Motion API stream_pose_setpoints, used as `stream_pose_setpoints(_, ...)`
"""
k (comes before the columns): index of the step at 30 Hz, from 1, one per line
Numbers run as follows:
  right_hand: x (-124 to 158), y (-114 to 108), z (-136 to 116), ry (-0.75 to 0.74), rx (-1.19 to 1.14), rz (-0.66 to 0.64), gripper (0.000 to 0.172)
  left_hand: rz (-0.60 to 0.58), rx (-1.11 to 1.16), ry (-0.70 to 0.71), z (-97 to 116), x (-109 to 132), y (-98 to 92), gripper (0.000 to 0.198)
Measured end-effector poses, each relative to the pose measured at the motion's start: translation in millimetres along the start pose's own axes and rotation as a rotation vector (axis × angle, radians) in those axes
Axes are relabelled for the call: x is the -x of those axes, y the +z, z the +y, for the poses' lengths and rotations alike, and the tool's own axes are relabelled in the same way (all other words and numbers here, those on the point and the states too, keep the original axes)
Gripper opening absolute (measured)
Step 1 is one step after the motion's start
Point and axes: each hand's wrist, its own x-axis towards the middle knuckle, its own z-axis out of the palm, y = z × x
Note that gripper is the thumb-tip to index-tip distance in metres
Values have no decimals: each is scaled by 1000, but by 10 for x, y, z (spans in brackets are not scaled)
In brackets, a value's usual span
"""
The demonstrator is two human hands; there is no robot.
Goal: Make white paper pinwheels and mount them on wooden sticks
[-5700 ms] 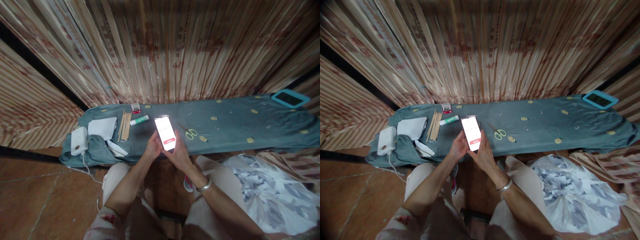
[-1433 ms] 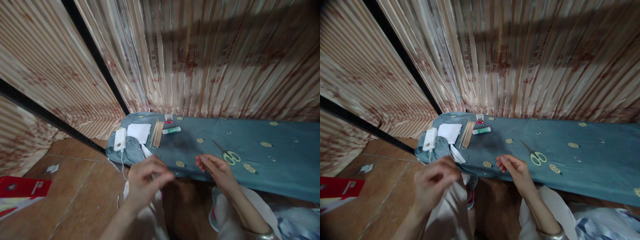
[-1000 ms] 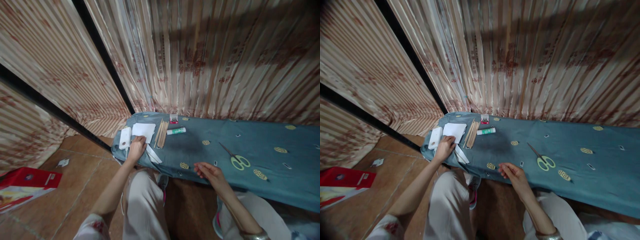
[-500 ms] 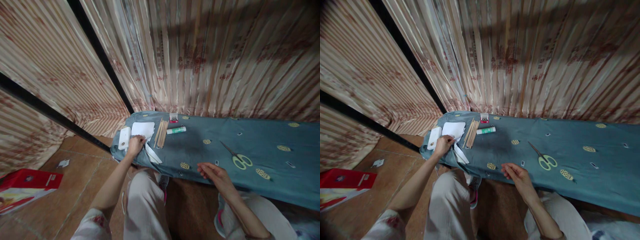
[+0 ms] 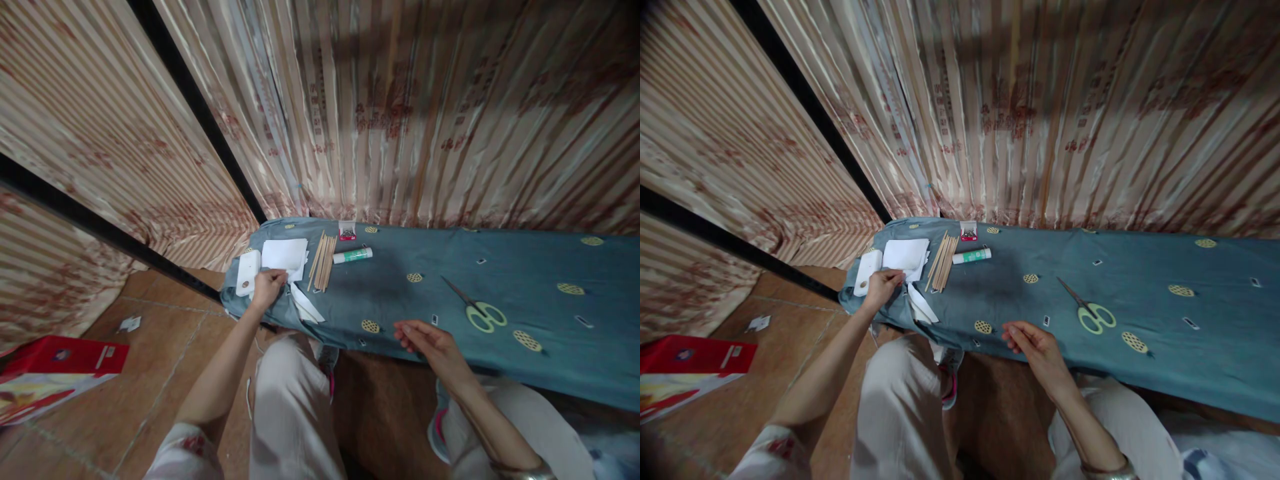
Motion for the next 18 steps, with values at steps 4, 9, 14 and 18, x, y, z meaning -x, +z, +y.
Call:
stream_pose_setpoints(4,3,-16,-17,8,3,2,59,50,95,-91,-6,-30,27,21)
stream_pose_setpoints(9,-5,-44,14,-7,0,-7,58,60,204,-147,3,-19,19,25)
stream_pose_setpoints(14,6,-73,44,-17,3,-5,58,58,249,-202,21,3,22,21)
stream_pose_setpoints(18,16,-89,47,-15,7,-6,57,57,229,-199,88,9,23,18)
